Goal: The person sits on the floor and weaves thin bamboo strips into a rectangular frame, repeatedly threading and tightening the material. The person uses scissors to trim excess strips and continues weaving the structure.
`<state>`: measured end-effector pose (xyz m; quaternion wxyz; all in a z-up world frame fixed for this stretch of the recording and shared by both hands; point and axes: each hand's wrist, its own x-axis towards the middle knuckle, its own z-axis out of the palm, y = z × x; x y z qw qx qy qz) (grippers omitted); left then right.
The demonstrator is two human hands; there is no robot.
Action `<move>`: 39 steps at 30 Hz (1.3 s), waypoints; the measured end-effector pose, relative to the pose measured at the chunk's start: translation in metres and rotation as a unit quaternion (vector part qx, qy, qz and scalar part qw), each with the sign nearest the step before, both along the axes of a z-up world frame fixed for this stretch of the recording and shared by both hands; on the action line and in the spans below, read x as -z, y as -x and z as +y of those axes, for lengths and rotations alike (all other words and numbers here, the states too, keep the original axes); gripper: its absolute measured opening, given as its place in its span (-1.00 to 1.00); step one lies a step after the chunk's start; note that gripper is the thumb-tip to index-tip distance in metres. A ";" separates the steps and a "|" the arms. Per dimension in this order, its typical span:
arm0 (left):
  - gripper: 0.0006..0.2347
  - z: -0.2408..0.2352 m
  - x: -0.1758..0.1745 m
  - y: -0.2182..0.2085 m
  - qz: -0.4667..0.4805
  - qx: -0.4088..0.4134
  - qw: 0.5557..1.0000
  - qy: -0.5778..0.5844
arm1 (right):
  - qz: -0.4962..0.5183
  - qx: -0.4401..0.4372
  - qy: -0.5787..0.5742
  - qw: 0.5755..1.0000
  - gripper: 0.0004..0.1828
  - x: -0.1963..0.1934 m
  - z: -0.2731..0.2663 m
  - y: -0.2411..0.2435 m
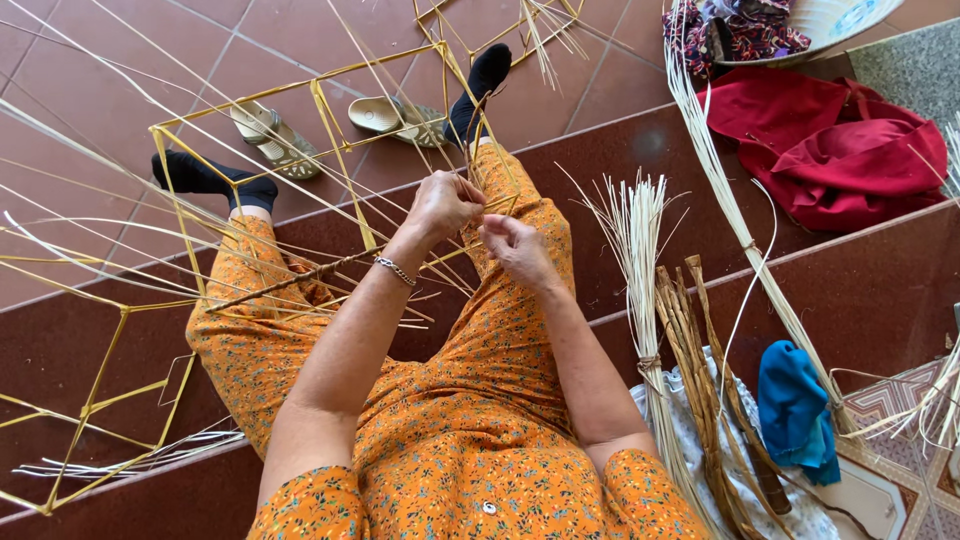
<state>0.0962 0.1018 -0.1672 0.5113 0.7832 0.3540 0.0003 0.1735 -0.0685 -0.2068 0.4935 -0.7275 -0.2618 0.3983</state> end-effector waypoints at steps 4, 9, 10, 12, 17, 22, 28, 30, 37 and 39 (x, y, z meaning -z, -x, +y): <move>-0.89 -0.004 -0.005 0.000 0.042 0.015 0.998 -0.045 | -0.019 0.024 -0.045 0.998 -0.82 0.016 -0.003 0.003; -0.93 -0.010 -0.005 -0.005 0.047 0.080 0.969 -0.230 | -0.090 0.030 -0.084 0.992 -0.84 0.020 -0.007 0.003; -0.93 -0.010 -0.005 -0.006 0.075 0.076 0.974 -0.198 | -0.110 0.040 -0.088 0.989 -0.83 0.020 -0.007 0.005; -0.91 -0.009 -0.005 -0.009 0.129 0.067 0.980 -0.134 | -0.150 0.060 -0.095 0.982 -0.80 0.018 -0.006 0.009; -0.88 0.000 -0.009 -0.003 0.064 0.039 0.996 -0.043 | -0.213 0.062 -0.115 0.968 -0.83 0.012 -0.002 0.027; -0.81 0.002 -0.023 0.000 0.052 0.032 0.997 0.052 | -0.243 0.050 -0.095 0.964 -0.86 0.017 -0.002 0.034; -0.76 -0.004 -0.027 0.007 0.009 -0.010 0.997 0.076 | 0.026 0.087 -0.129 0.988 -0.88 0.021 -0.006 0.008; -0.79 -0.009 -0.022 0.010 -0.033 -0.034 0.996 0.081 | 0.170 0.071 -0.108 0.977 -0.86 0.013 -0.014 -0.005; -0.53 -0.004 -0.021 0.011 -0.051 0.051 0.988 0.138 | -0.328 -0.047 -0.033 0.943 -0.92 -0.034 -0.021 -0.035; -0.52 -0.009 -0.024 0.010 -0.029 0.046 0.989 0.136 | -0.499 -0.056 -0.053 0.863 -0.88 -0.039 -0.011 -0.041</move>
